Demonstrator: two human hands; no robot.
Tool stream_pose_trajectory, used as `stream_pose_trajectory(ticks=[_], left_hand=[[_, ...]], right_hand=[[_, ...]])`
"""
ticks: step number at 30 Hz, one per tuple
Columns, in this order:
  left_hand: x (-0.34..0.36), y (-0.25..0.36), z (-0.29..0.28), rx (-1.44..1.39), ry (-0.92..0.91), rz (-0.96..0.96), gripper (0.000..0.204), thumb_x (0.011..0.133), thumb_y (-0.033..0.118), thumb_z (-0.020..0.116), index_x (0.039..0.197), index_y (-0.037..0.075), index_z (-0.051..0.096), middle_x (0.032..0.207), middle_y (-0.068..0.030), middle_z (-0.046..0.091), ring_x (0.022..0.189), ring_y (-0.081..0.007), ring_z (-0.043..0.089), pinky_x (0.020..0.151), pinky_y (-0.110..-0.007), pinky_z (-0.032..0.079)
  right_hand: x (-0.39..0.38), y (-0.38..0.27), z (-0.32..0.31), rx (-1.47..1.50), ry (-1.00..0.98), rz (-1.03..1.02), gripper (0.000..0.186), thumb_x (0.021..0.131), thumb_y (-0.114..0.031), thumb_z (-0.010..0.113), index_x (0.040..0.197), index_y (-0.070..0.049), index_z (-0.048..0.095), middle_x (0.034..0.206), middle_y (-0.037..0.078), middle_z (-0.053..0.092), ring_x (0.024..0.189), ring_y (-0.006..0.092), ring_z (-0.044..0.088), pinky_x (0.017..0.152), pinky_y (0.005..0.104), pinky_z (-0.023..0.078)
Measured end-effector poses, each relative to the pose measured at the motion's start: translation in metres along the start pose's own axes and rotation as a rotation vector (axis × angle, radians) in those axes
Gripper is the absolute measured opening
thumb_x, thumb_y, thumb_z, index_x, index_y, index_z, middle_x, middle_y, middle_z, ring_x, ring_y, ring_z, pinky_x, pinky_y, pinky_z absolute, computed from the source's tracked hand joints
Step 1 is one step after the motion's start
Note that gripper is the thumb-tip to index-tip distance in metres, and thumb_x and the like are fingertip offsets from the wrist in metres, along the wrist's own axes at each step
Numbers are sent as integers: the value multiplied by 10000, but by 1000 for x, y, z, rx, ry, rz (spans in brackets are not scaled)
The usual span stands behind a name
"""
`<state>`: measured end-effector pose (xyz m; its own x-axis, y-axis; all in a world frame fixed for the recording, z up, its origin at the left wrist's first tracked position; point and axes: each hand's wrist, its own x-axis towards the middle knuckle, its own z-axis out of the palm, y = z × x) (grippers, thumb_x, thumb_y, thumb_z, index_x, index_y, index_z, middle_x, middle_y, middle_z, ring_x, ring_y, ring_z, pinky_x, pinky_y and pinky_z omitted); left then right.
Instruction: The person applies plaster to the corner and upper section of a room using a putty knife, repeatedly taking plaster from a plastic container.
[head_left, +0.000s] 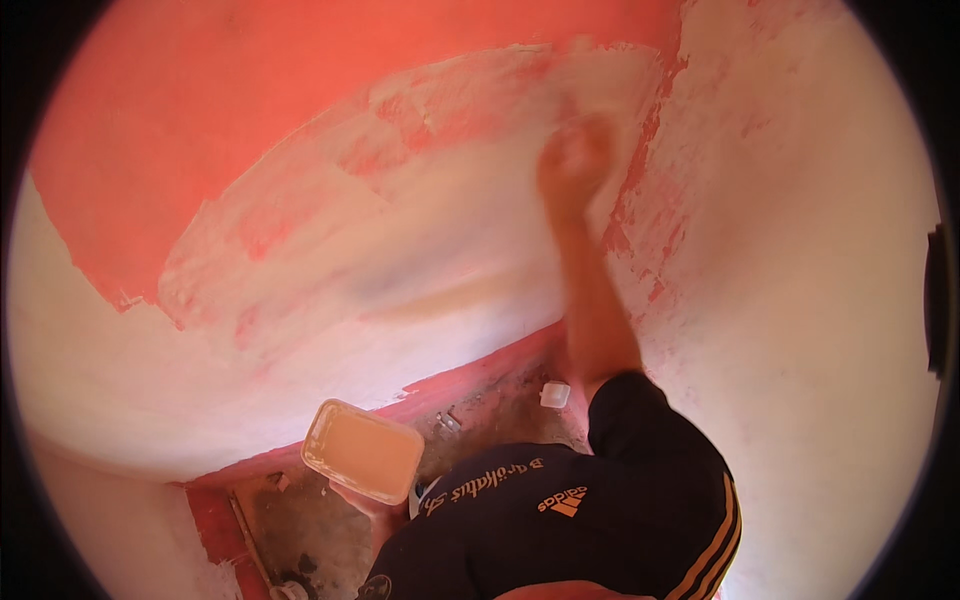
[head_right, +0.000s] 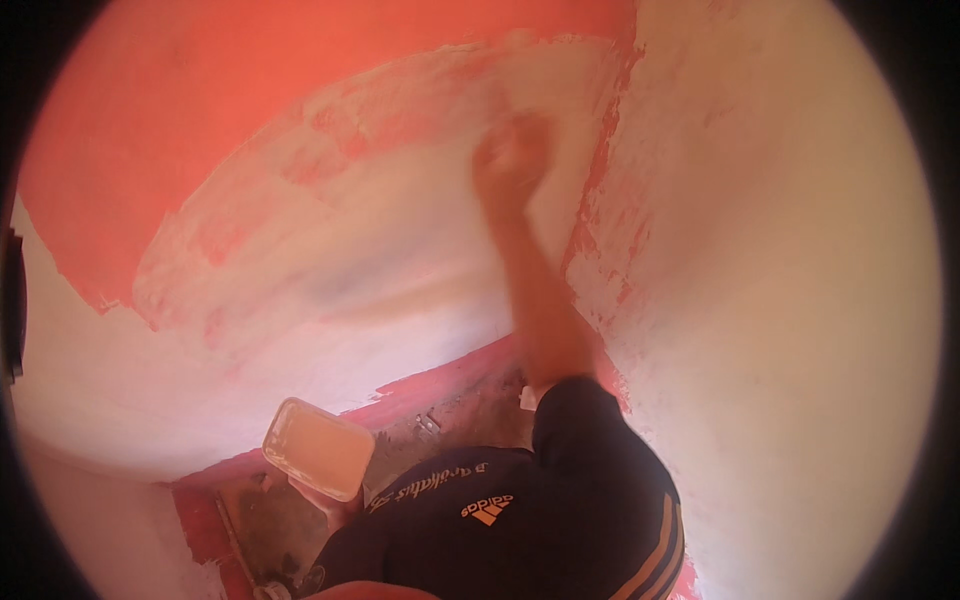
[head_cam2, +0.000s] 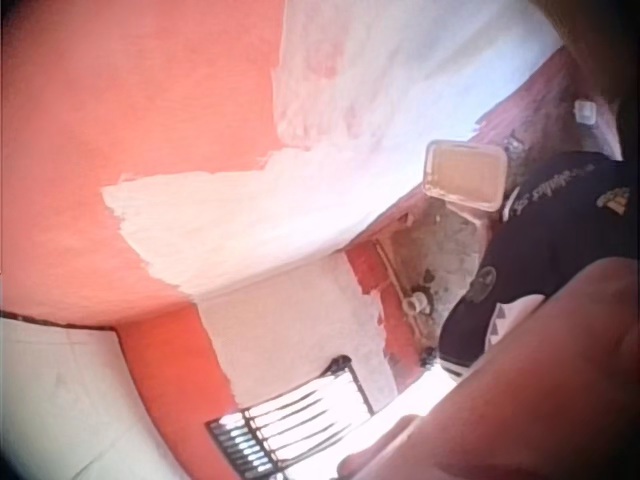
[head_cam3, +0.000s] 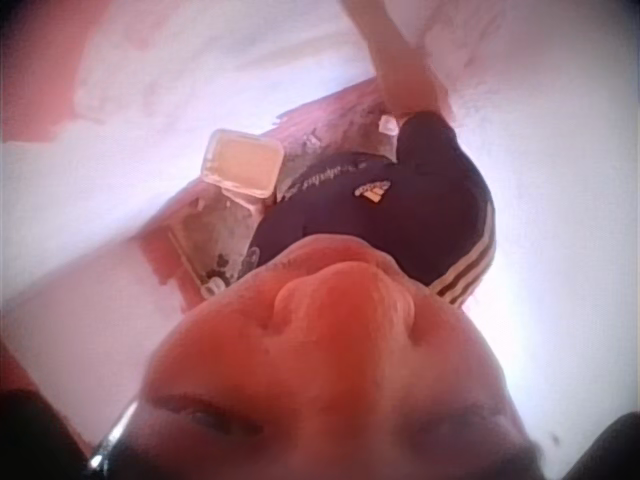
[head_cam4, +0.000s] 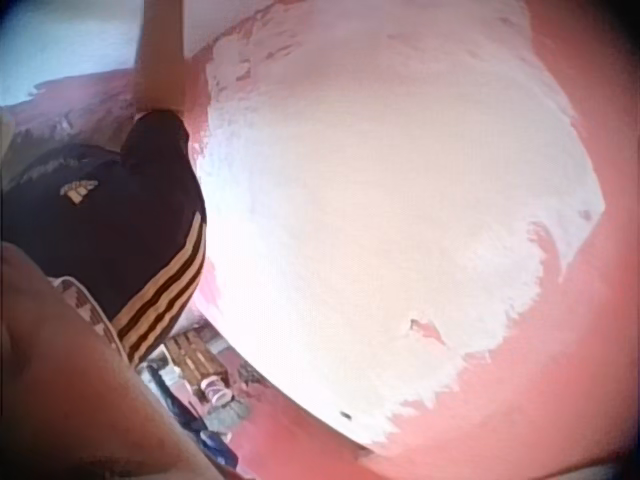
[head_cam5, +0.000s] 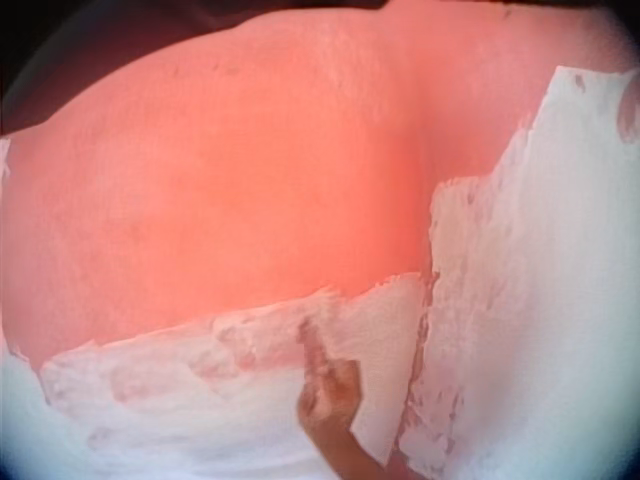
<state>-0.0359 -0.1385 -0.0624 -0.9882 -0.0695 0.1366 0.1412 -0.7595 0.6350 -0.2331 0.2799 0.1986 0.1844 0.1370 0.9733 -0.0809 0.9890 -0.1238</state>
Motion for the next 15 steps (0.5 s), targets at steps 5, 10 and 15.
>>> stream_pose_trajectory(ticks=[5,10,15], left_hand=[[-9,-9,-32,1,56,-13,531,1050,521,307,1332,115,501,1176,-20,592,1029,-151,584,856,-293,508],[-9,-1,-31,-26,-12,34,543,1047,528,318,1341,108,493,1184,-20,589,1050,-149,579,874,-279,502],[-4,1,2,-65,24,-29,521,1040,513,372,1330,101,503,1192,-26,590,1068,-154,576,882,-295,507]], right_hand=[[-36,-119,-31,645,-260,18,179,734,117,575,875,24,634,775,102,558,756,279,587,656,361,495],[19,43,-37,-103,-4,194,77,879,-19,544,836,1,606,754,150,578,739,320,586,677,408,489],[4,37,-9,-62,-19,61,293,824,-25,550,1078,-24,695,753,132,563,701,313,519,642,446,426]])
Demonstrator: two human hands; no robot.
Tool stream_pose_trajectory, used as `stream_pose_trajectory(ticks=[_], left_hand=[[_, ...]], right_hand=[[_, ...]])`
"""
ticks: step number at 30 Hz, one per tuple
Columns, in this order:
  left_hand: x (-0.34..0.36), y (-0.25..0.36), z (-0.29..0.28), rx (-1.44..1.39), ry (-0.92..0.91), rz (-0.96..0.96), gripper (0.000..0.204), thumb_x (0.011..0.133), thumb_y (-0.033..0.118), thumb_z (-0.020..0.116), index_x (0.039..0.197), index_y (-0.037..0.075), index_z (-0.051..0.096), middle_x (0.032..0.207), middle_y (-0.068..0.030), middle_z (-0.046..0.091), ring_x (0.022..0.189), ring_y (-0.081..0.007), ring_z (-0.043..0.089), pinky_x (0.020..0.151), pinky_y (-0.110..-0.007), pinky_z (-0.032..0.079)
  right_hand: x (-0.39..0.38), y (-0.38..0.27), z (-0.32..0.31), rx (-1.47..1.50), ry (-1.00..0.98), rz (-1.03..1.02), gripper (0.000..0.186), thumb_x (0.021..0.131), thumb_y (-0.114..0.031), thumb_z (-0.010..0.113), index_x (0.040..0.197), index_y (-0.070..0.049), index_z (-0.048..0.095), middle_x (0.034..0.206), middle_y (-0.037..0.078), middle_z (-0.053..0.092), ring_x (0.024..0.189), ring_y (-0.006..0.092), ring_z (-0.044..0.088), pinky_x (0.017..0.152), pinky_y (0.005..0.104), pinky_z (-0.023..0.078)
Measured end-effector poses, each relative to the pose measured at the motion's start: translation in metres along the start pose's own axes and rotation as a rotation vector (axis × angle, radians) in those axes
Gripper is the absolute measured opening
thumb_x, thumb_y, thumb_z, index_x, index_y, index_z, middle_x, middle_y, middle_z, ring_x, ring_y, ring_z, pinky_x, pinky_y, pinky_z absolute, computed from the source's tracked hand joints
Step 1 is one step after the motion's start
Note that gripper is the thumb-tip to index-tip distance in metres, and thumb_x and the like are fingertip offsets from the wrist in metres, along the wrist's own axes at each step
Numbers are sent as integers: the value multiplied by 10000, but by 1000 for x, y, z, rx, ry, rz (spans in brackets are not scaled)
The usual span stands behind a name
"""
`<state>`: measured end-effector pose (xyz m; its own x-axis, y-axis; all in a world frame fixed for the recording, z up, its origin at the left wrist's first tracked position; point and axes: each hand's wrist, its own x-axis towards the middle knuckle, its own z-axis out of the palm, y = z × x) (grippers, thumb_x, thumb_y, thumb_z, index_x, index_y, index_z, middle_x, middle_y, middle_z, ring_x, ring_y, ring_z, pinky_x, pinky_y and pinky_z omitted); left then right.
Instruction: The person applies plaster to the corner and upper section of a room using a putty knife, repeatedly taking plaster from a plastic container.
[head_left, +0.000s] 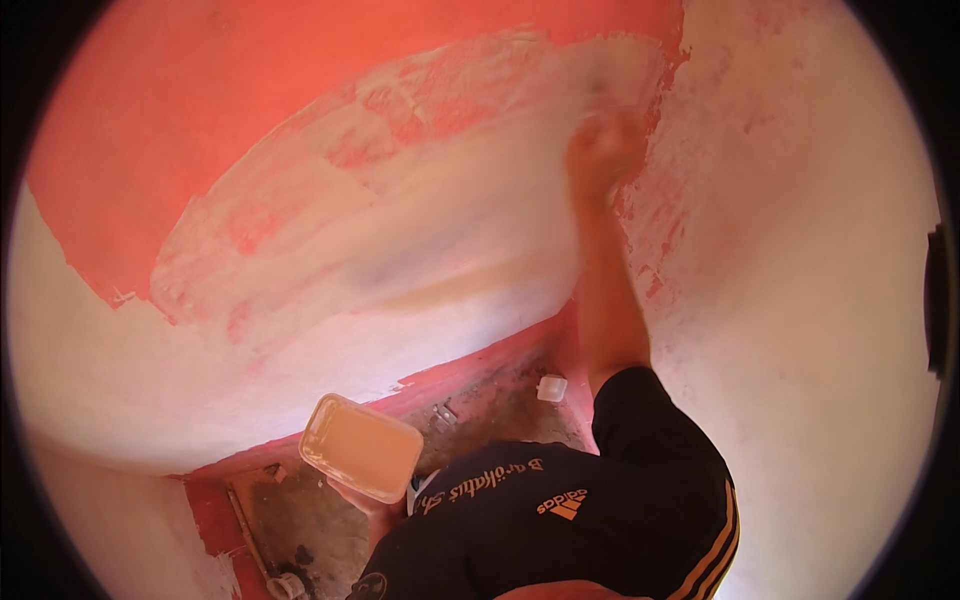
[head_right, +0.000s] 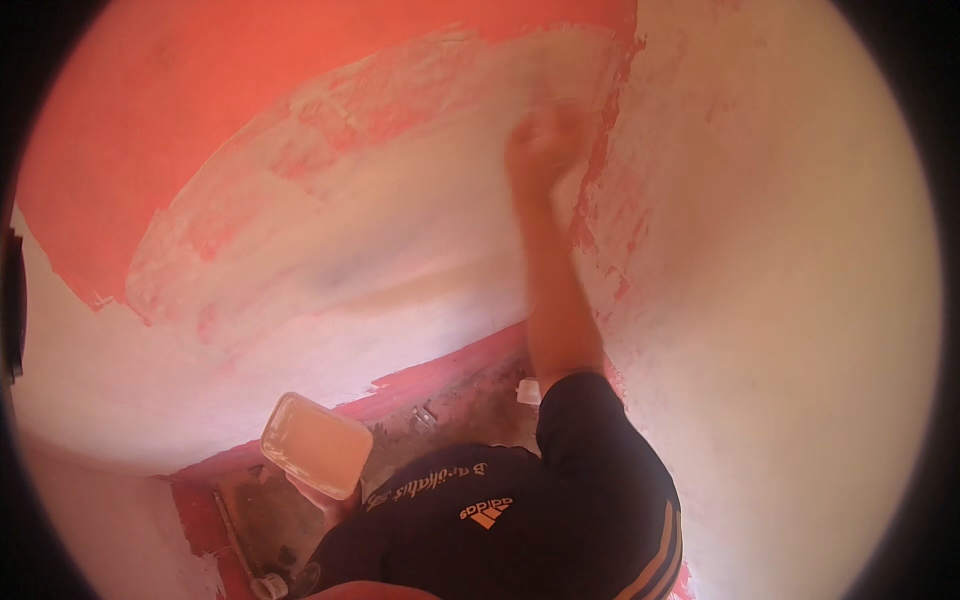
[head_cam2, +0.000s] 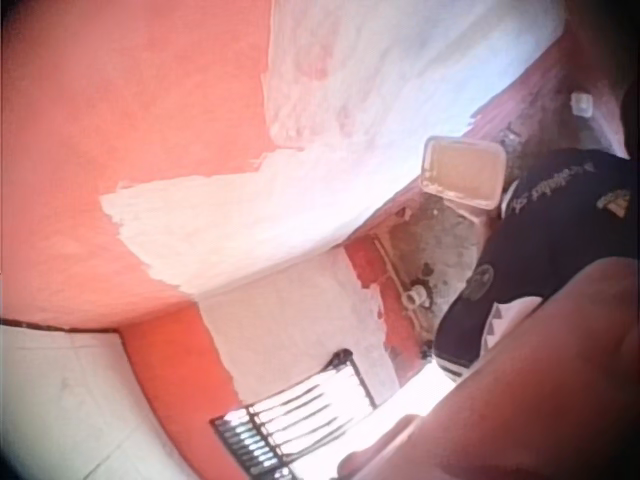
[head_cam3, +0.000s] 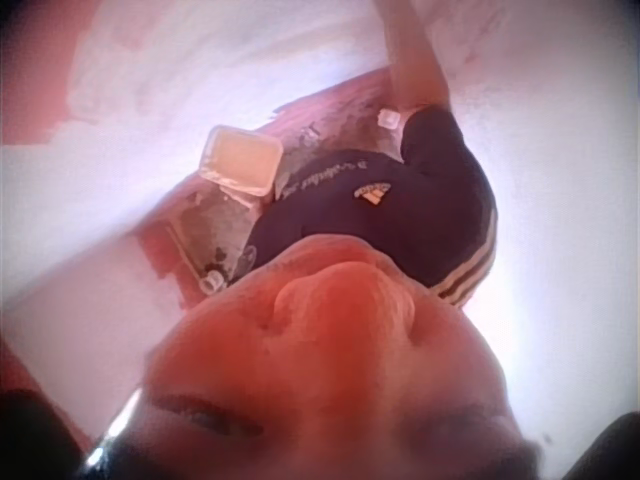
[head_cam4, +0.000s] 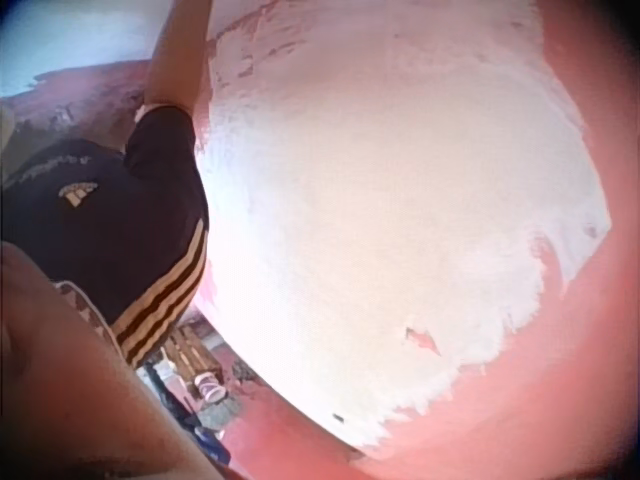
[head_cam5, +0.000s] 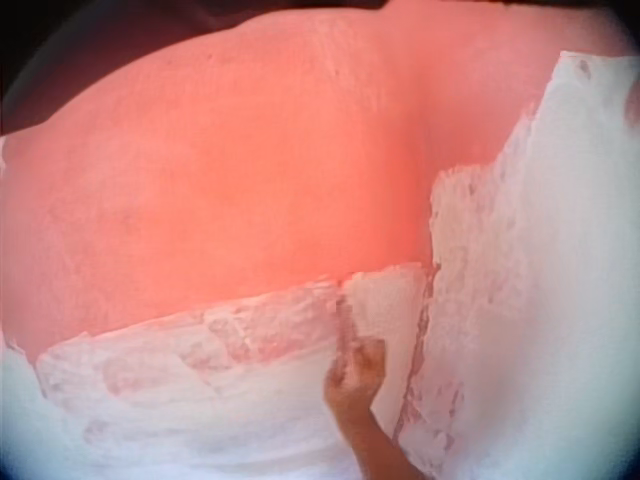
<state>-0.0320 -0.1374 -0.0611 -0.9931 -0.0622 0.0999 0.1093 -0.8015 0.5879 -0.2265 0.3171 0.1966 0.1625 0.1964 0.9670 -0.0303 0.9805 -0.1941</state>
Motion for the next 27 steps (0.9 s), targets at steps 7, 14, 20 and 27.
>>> stream_pose_trajectory(ticks=[7,14,20,27], left_hand=[[-6,4,-28,30,47,1,526,1036,522,374,1330,107,506,1194,-25,590,1070,-158,578,877,-303,511],[-6,5,-20,23,31,-18,531,1031,533,377,1329,114,509,1196,-25,591,1073,-164,579,872,-313,515],[-5,8,-14,33,33,-28,536,1026,542,379,1329,120,512,1198,-24,591,1075,-168,580,867,-321,519],[-4,5,-10,-21,56,-87,542,1021,553,382,1328,126,516,1201,-24,591,1077,-174,582,862,-331,523]], right_hand=[[-45,-114,-20,643,-123,9,158,764,103,515,847,14,615,825,126,603,776,257,601,688,361,502],[9,22,-2,46,-7,179,92,794,47,564,837,-10,622,819,98,601,780,252,598,662,358,502],[-26,-101,-27,508,-230,-128,174,771,75,587,883,-22,680,784,112,593,767,264,603,660,366,509],[8,28,-22,-78,-15,129,138,812,24,577,911,-7,668,727,111,568,679,308,557,645,415,485]])
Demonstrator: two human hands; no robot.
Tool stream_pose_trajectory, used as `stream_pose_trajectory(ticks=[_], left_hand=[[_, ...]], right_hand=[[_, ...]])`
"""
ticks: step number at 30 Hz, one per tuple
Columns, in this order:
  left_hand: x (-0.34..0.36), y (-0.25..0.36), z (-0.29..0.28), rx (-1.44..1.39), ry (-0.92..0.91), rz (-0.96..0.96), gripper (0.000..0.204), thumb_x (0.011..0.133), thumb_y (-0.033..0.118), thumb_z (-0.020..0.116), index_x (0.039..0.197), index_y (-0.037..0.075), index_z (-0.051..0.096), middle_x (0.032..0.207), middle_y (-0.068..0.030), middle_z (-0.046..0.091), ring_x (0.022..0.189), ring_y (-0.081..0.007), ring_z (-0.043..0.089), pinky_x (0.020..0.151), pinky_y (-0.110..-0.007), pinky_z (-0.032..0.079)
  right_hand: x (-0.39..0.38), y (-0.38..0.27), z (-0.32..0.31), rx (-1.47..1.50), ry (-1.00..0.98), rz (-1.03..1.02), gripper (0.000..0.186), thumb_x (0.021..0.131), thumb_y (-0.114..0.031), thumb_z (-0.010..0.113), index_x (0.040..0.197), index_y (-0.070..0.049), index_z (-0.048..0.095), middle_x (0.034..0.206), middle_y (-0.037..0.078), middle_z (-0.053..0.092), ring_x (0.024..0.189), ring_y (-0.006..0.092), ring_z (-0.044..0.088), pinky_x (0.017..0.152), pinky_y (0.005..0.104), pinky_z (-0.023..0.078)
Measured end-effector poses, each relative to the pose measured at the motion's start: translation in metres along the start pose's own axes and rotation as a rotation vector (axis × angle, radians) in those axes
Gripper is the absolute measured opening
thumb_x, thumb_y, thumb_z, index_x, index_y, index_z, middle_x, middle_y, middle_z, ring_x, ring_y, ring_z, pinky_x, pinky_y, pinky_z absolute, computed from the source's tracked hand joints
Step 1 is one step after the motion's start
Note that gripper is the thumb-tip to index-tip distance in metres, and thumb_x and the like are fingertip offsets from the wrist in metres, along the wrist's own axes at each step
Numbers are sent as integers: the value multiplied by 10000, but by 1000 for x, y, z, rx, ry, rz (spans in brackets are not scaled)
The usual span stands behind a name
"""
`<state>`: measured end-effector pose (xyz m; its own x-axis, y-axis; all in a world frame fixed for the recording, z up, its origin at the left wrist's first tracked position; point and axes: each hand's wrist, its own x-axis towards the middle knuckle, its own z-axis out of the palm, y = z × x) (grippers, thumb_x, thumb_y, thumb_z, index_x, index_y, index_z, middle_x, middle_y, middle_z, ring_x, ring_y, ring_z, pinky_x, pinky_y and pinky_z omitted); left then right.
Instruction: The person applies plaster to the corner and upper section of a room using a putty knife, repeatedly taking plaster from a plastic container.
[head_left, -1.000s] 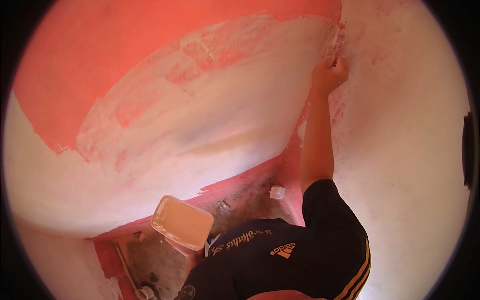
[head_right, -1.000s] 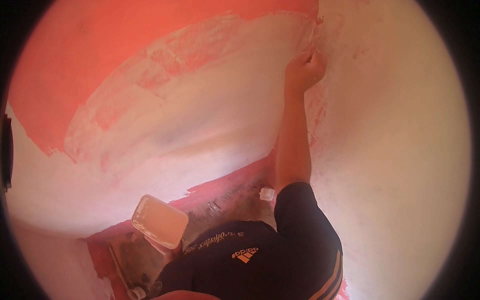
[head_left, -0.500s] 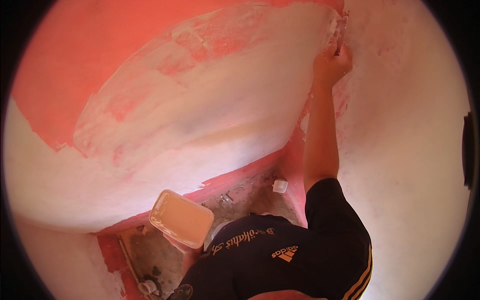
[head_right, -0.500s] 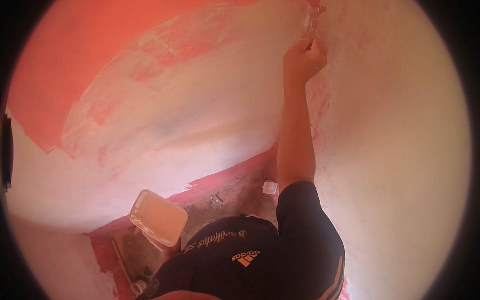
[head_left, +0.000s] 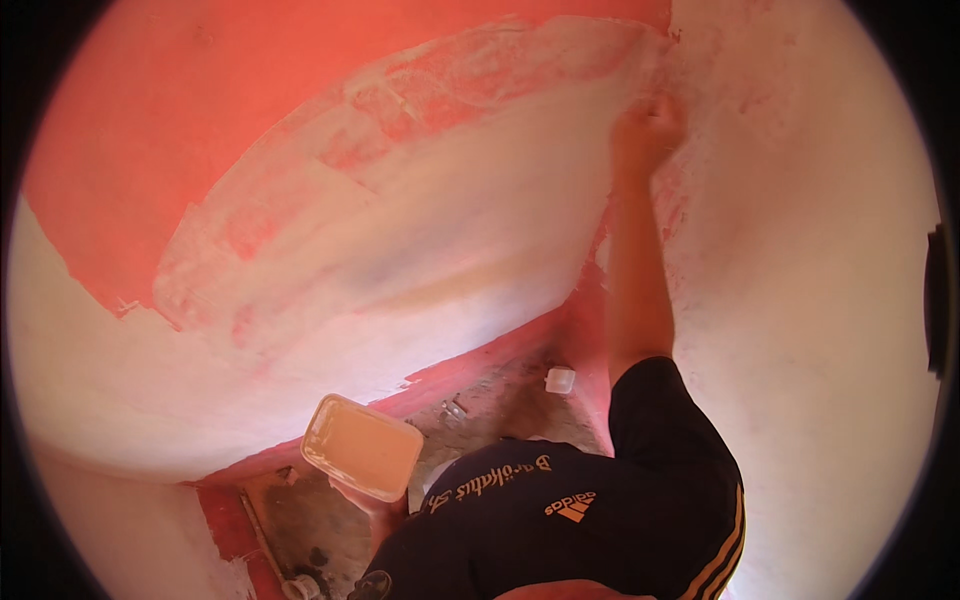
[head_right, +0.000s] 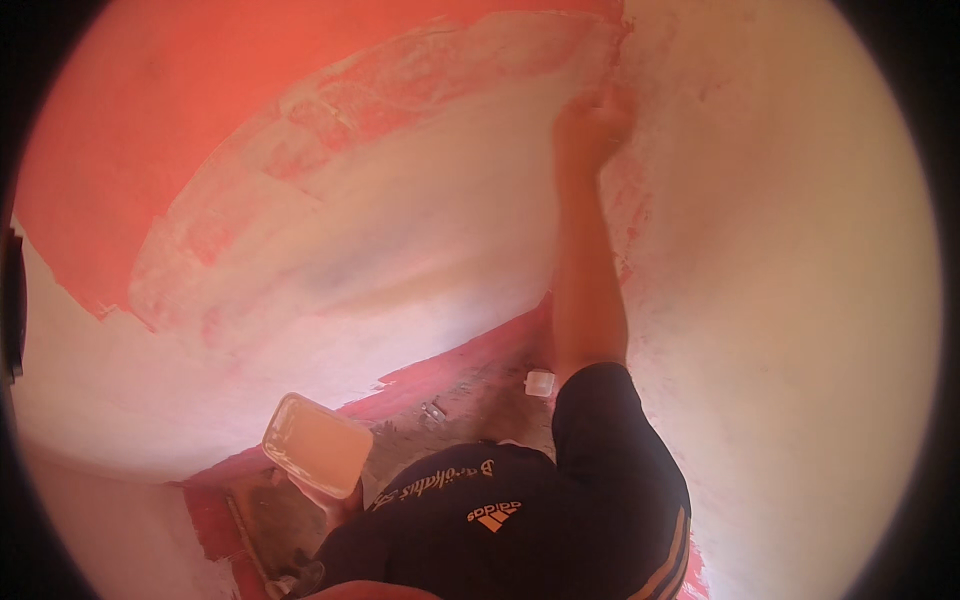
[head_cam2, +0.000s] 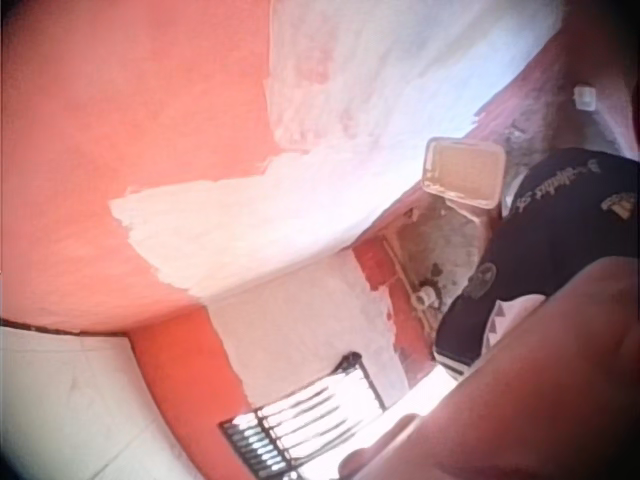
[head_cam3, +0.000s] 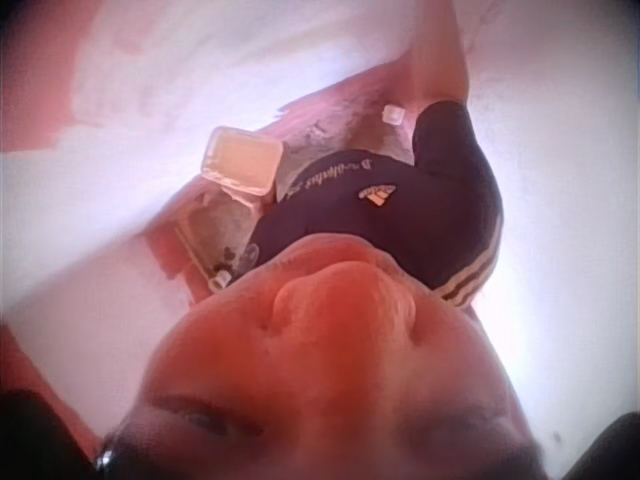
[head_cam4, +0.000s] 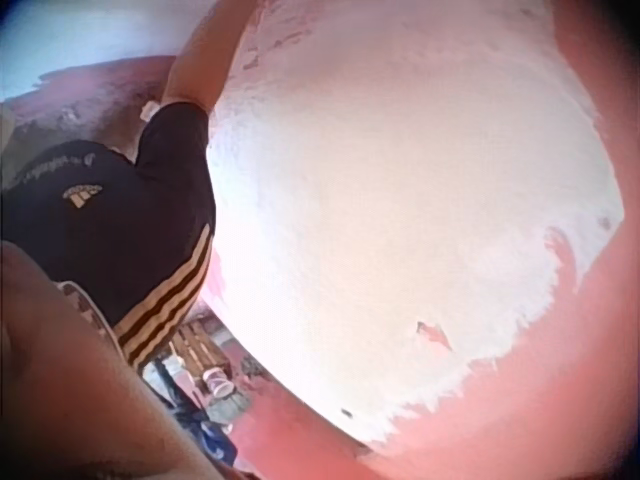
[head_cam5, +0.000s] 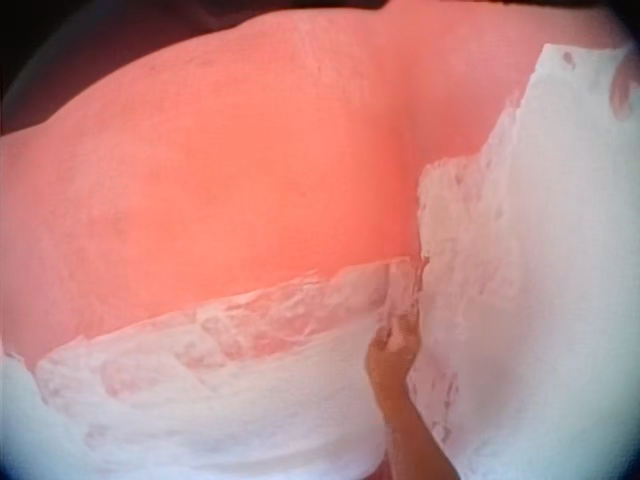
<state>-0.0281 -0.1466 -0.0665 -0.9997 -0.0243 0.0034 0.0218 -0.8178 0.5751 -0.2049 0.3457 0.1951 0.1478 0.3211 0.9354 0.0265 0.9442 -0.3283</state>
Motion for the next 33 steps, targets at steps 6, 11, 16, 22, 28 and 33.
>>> stream_pose_trajectory(ticks=[6,11,16,22,28,33], left_hand=[[1,7,22,52,-162,-31,615,1001,618,347,1346,133,503,1241,-25,576,1114,-201,568,940,-370,495],[-1,11,24,5,-48,-18,560,1003,576,380,1306,127,522,1201,-30,590,1091,-201,581,931,-381,500],[1,10,32,-3,-128,-33,590,1014,581,360,1352,116,496,1268,-41,576,1125,-202,574,946,-368,498],[3,11,8,-19,-133,-13,521,1034,512,366,1319,103,518,1225,-37,600,1069,-195,605,885,-364,527],[5,9,12,37,23,12,465,1041,448,372,1281,86,539,1193,-39,616,1035,-199,629,841,-377,548],[2,9,17,-11,66,13,488,1029,474,381,1281,88,543,1154,-41,629,1029,-212,639,831,-368,554]], right_hand=[[-62,-150,-21,531,-353,-360,278,740,109,592,982,17,692,819,146,577,719,312,552,677,422,505],[-20,9,-5,648,7,29,182,770,96,589,922,16,648,804,149,604,743,314,574,639,437,457],[-31,-13,-3,5,11,-115,106,810,12,577,883,-17,649,778,121,556,726,315,538,652,444,438],[-116,-156,-45,690,-248,-199,125,824,28,608,709,-18,592,799,106,576,689,275,536,670,385,474],[-39,55,-45,67,10,253,168,928,-100,575,781,-22,597,744,88,559,619,216,528,576,333,460],[-134,-58,-19,203,-28,4,27,858,17,585,847,13,610,835,134,600,718,286,580,701,411,485]])
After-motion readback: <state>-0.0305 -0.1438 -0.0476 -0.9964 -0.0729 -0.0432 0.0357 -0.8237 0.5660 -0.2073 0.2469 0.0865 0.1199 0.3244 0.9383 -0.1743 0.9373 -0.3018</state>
